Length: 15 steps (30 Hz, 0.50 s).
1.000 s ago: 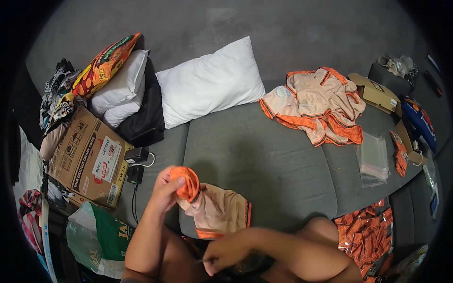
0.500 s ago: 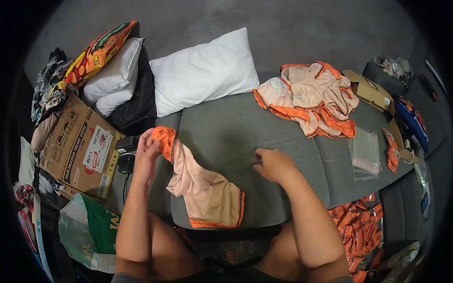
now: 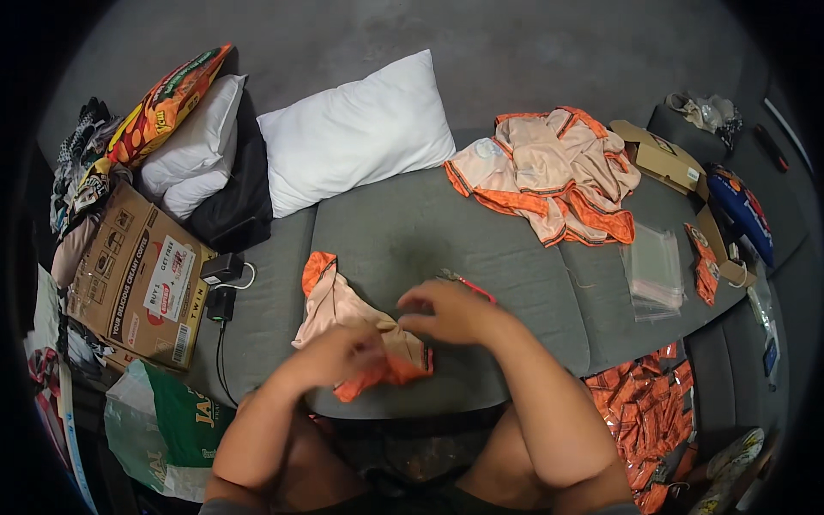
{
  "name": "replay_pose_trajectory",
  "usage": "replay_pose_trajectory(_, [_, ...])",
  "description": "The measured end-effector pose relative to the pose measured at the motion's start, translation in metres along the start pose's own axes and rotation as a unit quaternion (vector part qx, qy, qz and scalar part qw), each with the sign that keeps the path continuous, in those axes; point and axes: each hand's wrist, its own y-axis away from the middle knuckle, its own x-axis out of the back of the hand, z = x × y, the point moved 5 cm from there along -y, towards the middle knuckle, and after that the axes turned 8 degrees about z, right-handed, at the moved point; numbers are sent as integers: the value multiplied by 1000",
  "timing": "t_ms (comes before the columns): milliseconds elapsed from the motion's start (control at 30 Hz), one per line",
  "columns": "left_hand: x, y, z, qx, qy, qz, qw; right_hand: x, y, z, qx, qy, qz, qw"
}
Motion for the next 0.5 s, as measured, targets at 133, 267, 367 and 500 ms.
replay_pose_trajectory(133, [18,-2,-39,149,403,40,902,-30,1,-27,-31,-110,-108,988])
replay_pose_trajectory(267, [37,-1,-41,192,580,103,785,-38,-15,-19,-39,-27,-117,992])
replay_pose_trajectory(367, [51,2,-45,204,662,162,703,-26,-23,-10,-76,-172,-94,978])
replay_pose_trajectory(500, [69,10,-62,170,692,240,660,-11,-23,-1,-81,-267,-25,960])
